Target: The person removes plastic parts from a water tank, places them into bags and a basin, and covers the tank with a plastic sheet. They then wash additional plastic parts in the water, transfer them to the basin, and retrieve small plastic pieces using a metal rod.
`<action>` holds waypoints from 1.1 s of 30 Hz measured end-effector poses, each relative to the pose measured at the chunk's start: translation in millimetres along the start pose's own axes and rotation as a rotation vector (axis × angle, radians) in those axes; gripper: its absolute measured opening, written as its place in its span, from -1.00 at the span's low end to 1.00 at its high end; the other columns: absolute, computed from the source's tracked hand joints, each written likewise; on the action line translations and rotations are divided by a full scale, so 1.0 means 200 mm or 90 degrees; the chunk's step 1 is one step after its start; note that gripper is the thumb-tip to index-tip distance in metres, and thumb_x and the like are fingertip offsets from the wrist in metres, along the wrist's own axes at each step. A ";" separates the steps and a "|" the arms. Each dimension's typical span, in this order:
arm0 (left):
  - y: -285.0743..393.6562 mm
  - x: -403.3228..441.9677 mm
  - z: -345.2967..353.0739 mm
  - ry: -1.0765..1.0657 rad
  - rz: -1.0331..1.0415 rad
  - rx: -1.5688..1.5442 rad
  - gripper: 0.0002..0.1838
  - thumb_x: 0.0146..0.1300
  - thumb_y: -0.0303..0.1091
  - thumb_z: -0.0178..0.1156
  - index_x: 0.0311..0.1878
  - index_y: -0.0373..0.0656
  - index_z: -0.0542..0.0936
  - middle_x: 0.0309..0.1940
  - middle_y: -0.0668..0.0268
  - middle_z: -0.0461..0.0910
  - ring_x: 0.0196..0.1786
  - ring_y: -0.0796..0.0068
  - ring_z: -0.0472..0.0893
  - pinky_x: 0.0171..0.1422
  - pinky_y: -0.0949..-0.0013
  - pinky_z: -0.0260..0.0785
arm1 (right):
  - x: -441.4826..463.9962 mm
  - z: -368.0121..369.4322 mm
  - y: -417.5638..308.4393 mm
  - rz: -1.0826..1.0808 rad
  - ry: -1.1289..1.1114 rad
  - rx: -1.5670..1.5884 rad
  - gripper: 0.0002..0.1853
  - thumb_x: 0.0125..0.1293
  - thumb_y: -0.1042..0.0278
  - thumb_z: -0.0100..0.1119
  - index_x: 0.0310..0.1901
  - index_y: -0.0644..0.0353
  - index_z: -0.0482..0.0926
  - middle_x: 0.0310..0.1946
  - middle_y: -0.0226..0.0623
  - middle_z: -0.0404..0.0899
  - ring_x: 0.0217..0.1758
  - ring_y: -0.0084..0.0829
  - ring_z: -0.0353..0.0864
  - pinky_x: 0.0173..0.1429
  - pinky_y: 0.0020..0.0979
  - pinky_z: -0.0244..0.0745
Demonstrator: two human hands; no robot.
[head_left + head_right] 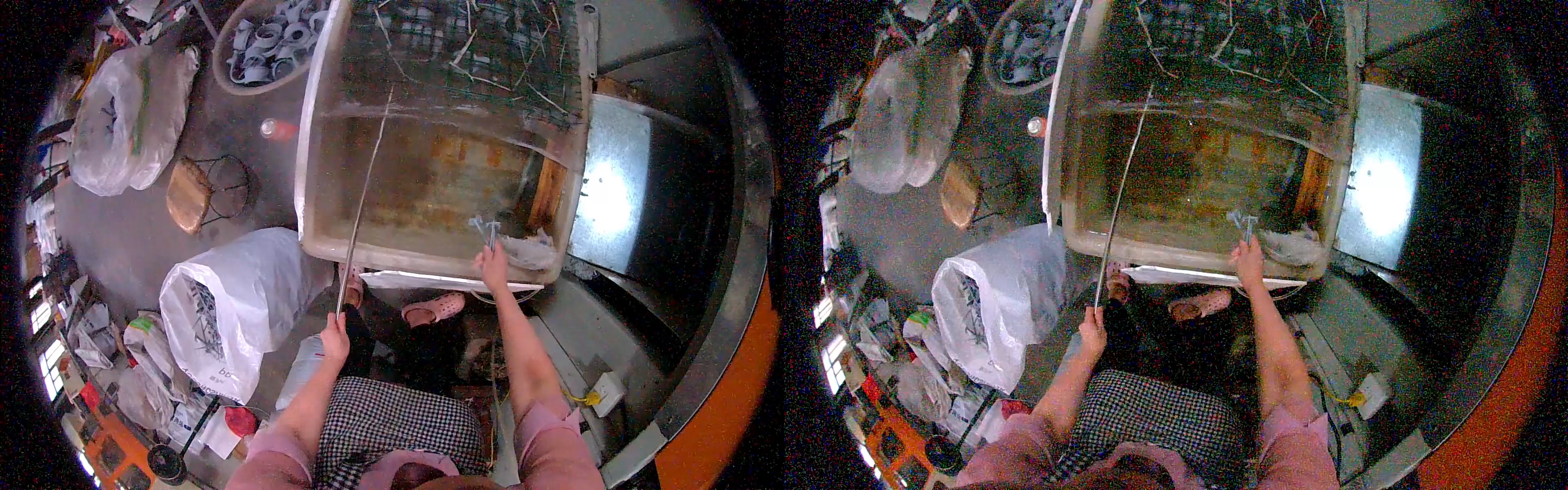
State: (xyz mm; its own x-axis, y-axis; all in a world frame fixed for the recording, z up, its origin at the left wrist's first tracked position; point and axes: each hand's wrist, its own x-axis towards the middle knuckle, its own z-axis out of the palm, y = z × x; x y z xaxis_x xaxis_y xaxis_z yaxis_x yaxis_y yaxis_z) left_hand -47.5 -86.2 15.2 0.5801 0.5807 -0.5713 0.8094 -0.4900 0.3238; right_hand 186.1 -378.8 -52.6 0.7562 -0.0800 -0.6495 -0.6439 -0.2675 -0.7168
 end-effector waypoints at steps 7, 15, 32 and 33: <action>0.02 0.15 0.15 0.080 0.027 -0.049 -0.75 0.28 -0.16 -0.11 -0.26 -0.16 0.34 -0.52 -0.13 0.45 -0.39 -0.21 0.44 -0.41 -0.04 0.22 | -0.02 0.05 0.08 -0.022 -0.030 -0.074 -0.78 0.30 0.33 -0.18 -0.10 0.24 0.31 -0.62 -0.36 0.41 -0.63 -0.51 0.44 -0.45 -0.45 0.35; 0.15 0.48 0.26 0.104 0.027 -0.143 -0.75 0.26 -0.16 -0.09 -0.26 -0.17 0.38 -0.48 -0.08 0.48 -0.37 -0.15 0.47 -0.38 0.01 0.28 | 0.01 0.13 0.06 0.013 -0.061 -0.145 -0.75 0.30 0.34 -0.16 -0.05 0.27 0.29 -0.61 -0.34 0.40 -0.59 -0.54 0.43 -0.45 -0.46 0.38; 0.21 0.73 0.11 0.114 0.034 0.109 -0.71 0.24 -0.06 -0.08 -0.30 -0.12 0.36 -0.60 -0.03 0.47 -0.45 -0.10 0.48 -0.42 -0.04 0.27 | 0.05 0.24 0.10 0.028 -0.108 0.035 -0.82 0.31 0.36 -0.17 -0.12 0.23 0.29 -0.63 -0.39 0.35 -0.62 -0.58 0.37 -0.54 -0.52 0.36; 0.24 0.73 0.09 0.114 0.034 0.109 -0.71 0.24 -0.06 -0.08 -0.30 -0.12 0.36 -0.60 -0.03 0.47 -0.45 -0.10 0.48 -0.42 -0.04 0.27 | 0.06 0.24 0.09 0.028 -0.107 0.035 -0.82 0.31 0.36 -0.17 -0.12 0.23 0.29 -0.63 -0.39 0.35 -0.62 -0.58 0.37 -0.54 -0.52 0.36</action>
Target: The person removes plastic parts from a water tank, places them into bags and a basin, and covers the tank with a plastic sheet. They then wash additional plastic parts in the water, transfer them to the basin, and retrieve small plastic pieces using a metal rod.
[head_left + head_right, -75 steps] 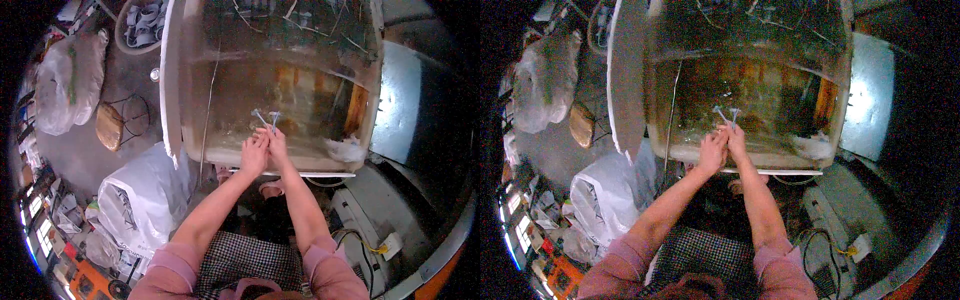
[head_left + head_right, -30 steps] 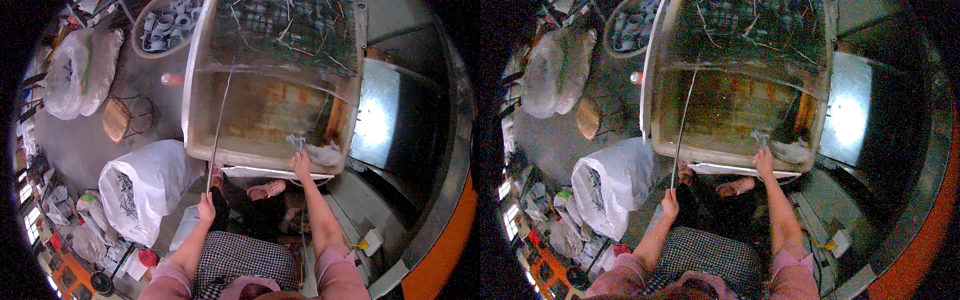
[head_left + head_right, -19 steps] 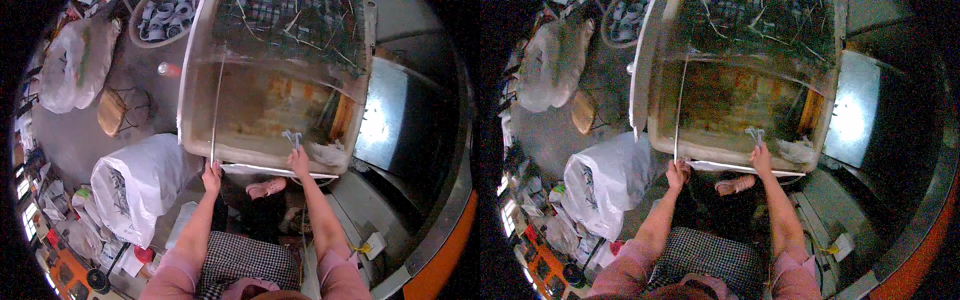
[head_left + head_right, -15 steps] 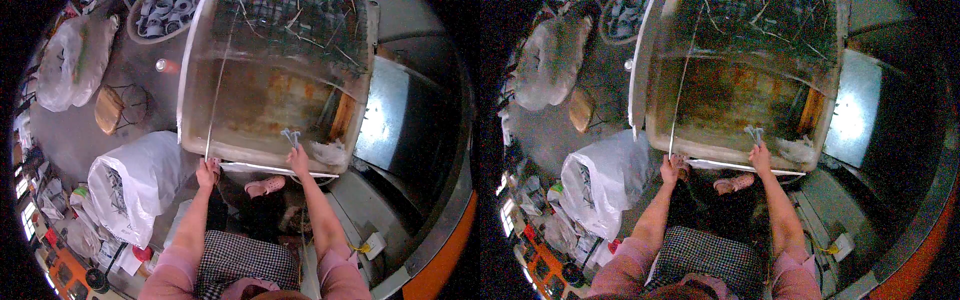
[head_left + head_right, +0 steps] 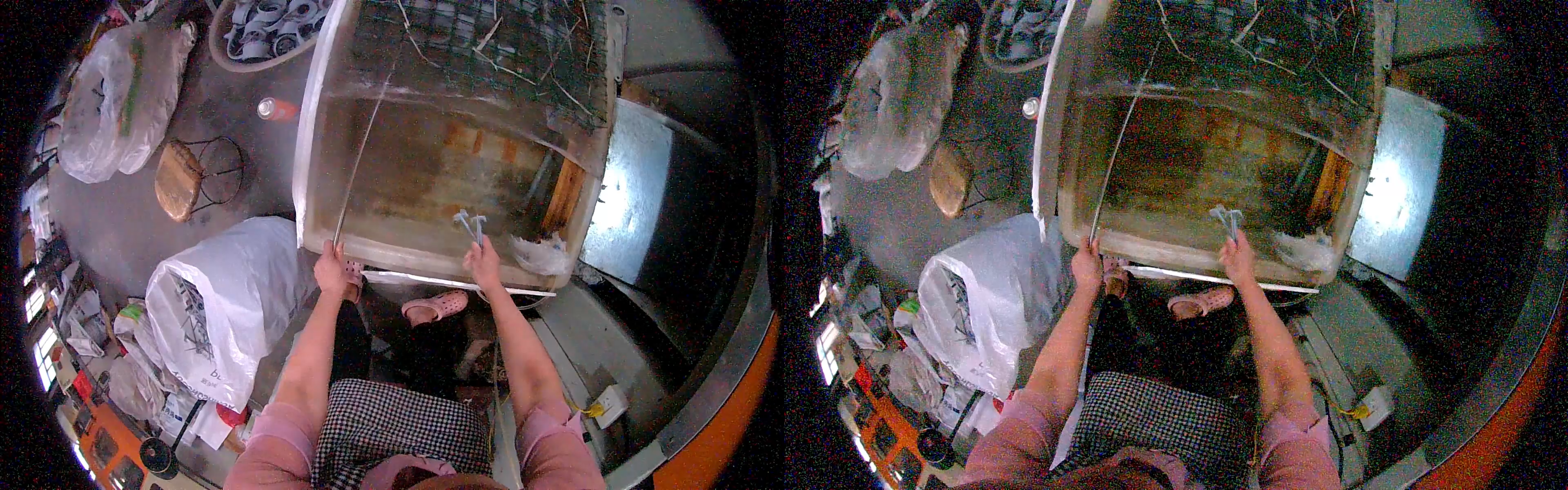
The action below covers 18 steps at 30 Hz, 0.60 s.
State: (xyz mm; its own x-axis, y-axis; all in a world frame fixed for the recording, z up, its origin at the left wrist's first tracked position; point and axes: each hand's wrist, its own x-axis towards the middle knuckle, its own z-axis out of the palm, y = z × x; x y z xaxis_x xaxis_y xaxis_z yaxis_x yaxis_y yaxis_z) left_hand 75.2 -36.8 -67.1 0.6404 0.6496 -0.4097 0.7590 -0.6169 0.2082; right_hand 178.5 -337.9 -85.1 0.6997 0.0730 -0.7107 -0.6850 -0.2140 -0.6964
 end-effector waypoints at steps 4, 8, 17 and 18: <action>0.08 0.02 -0.02 0.008 -0.027 -0.037 -0.73 0.24 -0.08 -0.09 -0.31 -0.11 0.36 -0.60 -0.02 0.48 -0.45 -0.09 0.49 -0.42 -0.04 0.27 | 0.05 0.01 0.00 -0.013 -0.002 -0.096 -0.75 0.29 0.38 -0.12 -0.01 0.19 0.27 -0.61 -0.41 0.36 -0.65 -0.57 0.35 -0.60 -0.50 0.33; 0.09 -0.02 0.03 0.034 0.011 -0.080 -0.73 0.25 -0.10 -0.09 -0.32 -0.13 0.34 -0.58 -0.03 0.48 -0.42 -0.10 0.49 -0.39 -0.02 0.27 | 0.04 0.02 -0.05 0.001 0.013 -0.048 -0.85 0.31 0.38 -0.16 -0.14 0.23 0.29 -0.63 -0.38 0.37 -0.61 -0.58 0.39 -0.54 -0.51 0.38; 0.16 -0.01 0.08 -0.043 -0.050 -0.077 -0.70 0.26 -0.11 -0.10 -0.29 -0.20 0.35 -0.51 -0.07 0.50 -0.35 -0.16 0.47 -0.31 -0.05 0.27 | 0.12 -0.05 0.13 0.082 0.024 0.131 -0.84 0.30 0.39 -0.14 -0.13 0.24 0.32 -0.63 -0.37 0.36 -0.62 -0.59 0.38 -0.54 -0.50 0.39; 0.17 0.02 0.08 -0.042 -0.051 -0.077 -0.70 0.26 -0.11 -0.10 -0.29 -0.20 0.35 -0.51 -0.07 0.50 -0.35 -0.16 0.47 -0.31 -0.05 0.27 | 0.10 -0.05 0.11 0.082 0.023 0.131 -0.84 0.30 0.39 -0.14 -0.13 0.24 0.32 -0.63 -0.37 0.36 -0.62 -0.59 0.38 -0.54 -0.50 0.39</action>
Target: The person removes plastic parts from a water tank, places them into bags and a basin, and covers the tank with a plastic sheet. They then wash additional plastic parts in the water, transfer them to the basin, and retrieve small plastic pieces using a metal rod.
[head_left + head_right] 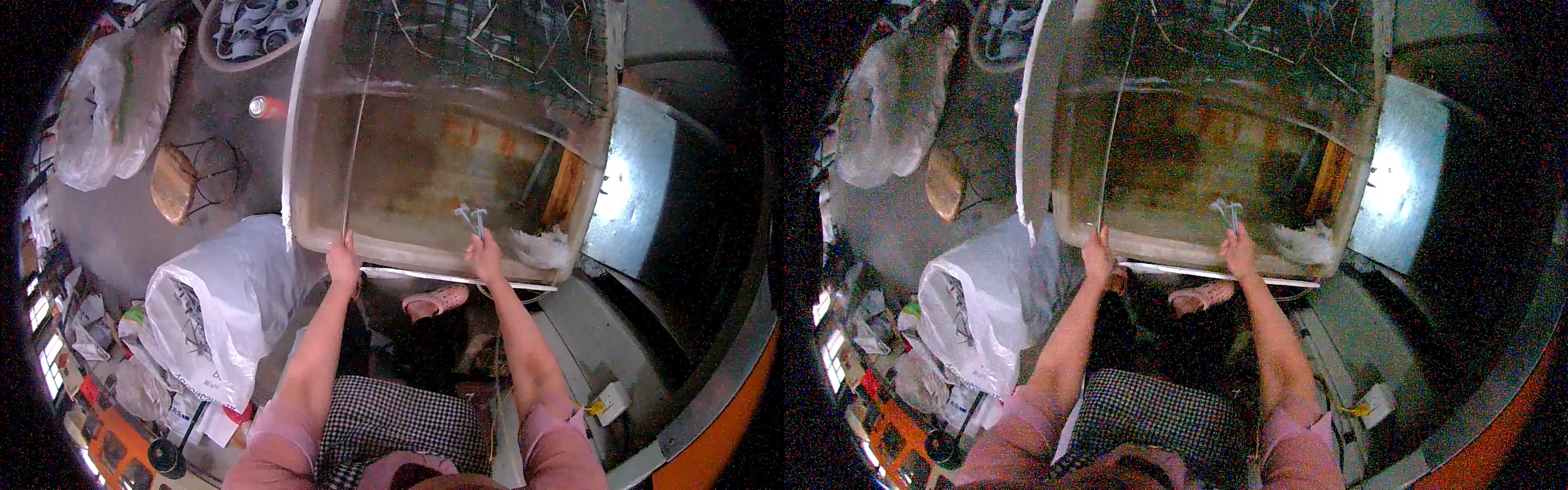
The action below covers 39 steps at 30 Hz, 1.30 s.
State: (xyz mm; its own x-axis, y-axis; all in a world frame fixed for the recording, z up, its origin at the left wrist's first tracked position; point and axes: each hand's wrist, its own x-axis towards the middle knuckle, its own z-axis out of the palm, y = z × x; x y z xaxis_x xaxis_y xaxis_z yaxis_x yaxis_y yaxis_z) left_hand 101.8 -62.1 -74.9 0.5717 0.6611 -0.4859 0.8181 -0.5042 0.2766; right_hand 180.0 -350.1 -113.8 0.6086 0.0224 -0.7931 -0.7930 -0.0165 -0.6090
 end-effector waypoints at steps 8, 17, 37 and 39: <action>0.00 0.01 -0.08 -0.028 0.020 0.031 -0.65 0.26 -0.08 -0.12 -0.24 -0.22 0.40 -0.44 -0.15 0.48 -0.29 -0.18 0.47 -0.23 -0.08 0.27 | -0.04 -0.02 -0.04 -0.075 0.002 -0.266 -0.86 0.30 0.37 -0.16 -0.18 0.23 0.31 -0.65 -0.40 0.33 -0.63 -0.61 0.35 -0.57 -0.51 0.35; -0.08 0.01 0.04 -0.150 0.102 -0.123 -0.59 0.25 -0.09 -0.11 -0.29 -0.35 0.43 -0.37 -0.19 0.45 -0.20 -0.18 0.43 -0.17 0.01 0.23 | -0.06 0.00 -0.09 -0.094 -0.025 -0.261 -0.85 0.31 0.39 -0.20 -0.16 0.23 0.30 -0.65 -0.36 0.36 -0.65 -0.55 0.41 -0.52 -0.50 0.37; -0.15 -0.17 0.13 0.020 0.051 -0.108 -0.74 0.23 -0.20 -0.02 -0.34 -0.25 0.40 -0.50 -0.09 0.48 -0.34 -0.10 0.48 -0.30 0.04 0.29 | -0.08 -0.02 -0.01 -0.065 -0.036 -0.239 -0.84 0.32 0.38 -0.19 -0.13 0.21 0.32 -0.65 -0.36 0.38 -0.66 -0.58 0.41 -0.53 -0.51 0.35; -0.14 -0.18 0.13 0.046 0.058 -0.083 -0.75 0.24 -0.20 -0.03 -0.33 -0.23 0.39 -0.51 -0.07 0.49 -0.35 -0.10 0.48 -0.31 0.03 0.29 | -0.09 -0.02 0.00 -0.070 -0.042 -0.227 -0.84 0.32 0.37 -0.19 -0.13 0.21 0.31 -0.65 -0.36 0.38 -0.65 -0.57 0.41 -0.53 -0.51 0.35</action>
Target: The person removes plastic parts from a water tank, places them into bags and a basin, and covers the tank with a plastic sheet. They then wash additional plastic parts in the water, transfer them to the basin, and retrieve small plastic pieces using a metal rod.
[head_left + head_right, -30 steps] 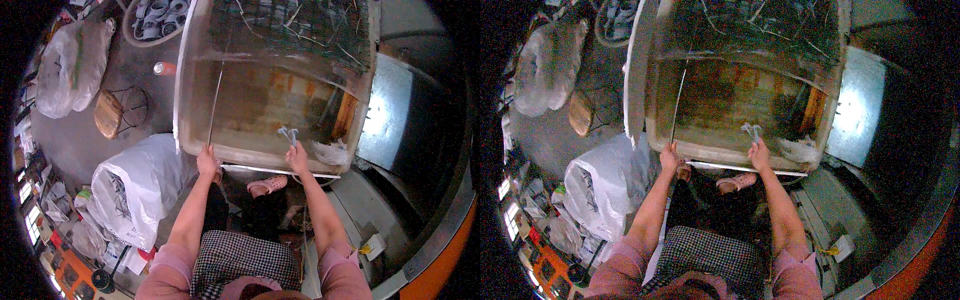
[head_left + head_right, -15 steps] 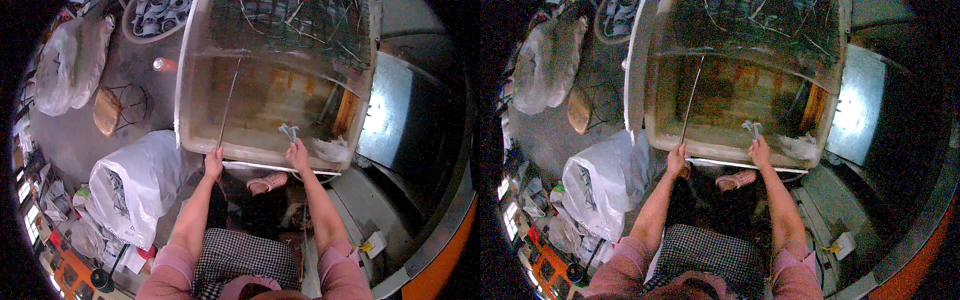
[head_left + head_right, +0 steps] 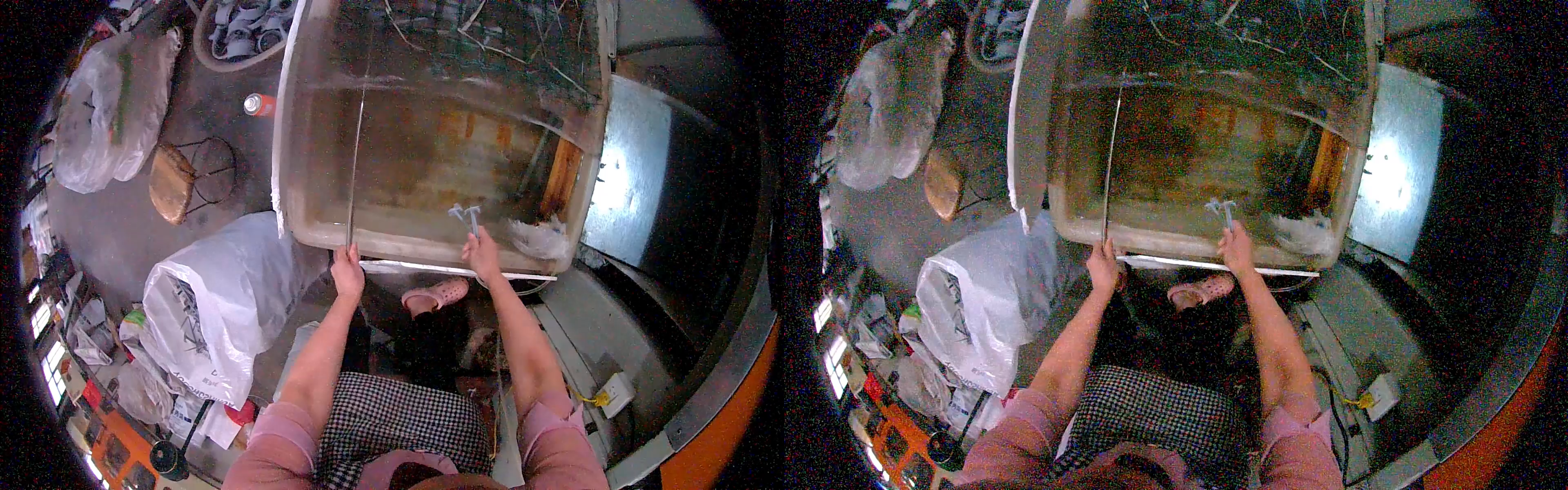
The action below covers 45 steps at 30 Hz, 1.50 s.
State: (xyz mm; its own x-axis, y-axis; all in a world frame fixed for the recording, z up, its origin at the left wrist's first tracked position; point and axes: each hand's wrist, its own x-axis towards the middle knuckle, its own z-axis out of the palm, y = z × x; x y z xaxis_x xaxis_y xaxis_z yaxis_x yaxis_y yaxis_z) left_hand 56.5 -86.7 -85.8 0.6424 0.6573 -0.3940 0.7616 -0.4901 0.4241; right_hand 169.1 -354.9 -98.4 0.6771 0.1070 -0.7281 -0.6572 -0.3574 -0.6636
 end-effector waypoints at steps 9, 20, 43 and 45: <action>-0.10 -0.10 -0.14 -0.032 -0.035 0.052 -0.75 0.24 -0.15 -0.05 -0.22 -0.15 0.36 -0.51 -0.04 0.51 -0.41 -0.09 0.50 -0.39 0.01 0.29 | -0.02 0.03 -0.05 0.033 0.008 -0.029 -0.85 0.31 0.38 -0.22 -0.15 0.22 0.29 -0.66 -0.37 0.36 -0.65 -0.54 0.41 -0.49 -0.47 0.35; -0.03 0.02 -0.07 0.060 -0.040 0.092 -0.79 0.22 -0.23 -0.04 -0.18 -0.14 0.34 -0.48 0.03 0.49 -0.38 -0.06 0.48 -0.36 0.03 0.29 | 0.05 0.08 -0.05 0.014 0.022 -0.033 -0.87 0.28 0.41 -0.17 -0.20 0.24 0.33 -0.65 -0.32 0.41 -0.63 -0.54 0.43 -0.50 -0.45 0.38; 0.08 0.12 -0.04 -0.060 -0.087 -0.052 -0.72 0.27 -0.13 -0.09 -0.27 -0.19 0.31 -0.46 -0.12 0.46 -0.31 -0.17 0.45 -0.32 -0.01 0.25 | 0.10 0.16 -0.14 -0.035 -0.016 -0.066 -0.80 0.29 0.42 -0.18 -0.07 0.22 0.30 -0.65 -0.33 0.40 -0.66 -0.54 0.41 -0.53 -0.46 0.39; 0.01 0.08 -0.03 -0.082 -0.100 -0.055 -0.72 0.26 -0.13 -0.08 -0.28 -0.19 0.31 -0.47 -0.11 0.47 -0.31 -0.16 0.45 -0.33 0.00 0.25 | 0.09 0.16 -0.14 -0.043 0.001 -0.049 -0.83 0.29 0.43 -0.19 -0.11 0.24 0.31 -0.64 -0.33 0.40 -0.66 -0.55 0.40 -0.54 -0.50 0.38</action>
State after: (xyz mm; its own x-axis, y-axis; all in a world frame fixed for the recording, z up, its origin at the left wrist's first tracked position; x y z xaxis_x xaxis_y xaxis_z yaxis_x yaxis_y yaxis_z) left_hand 68.1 -74.2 -85.3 0.5268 0.6406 -0.5587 0.8462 -0.3333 0.4157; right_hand 189.1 -312.6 -99.1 0.7191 0.1320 -0.6823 -0.5827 -0.4203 -0.6955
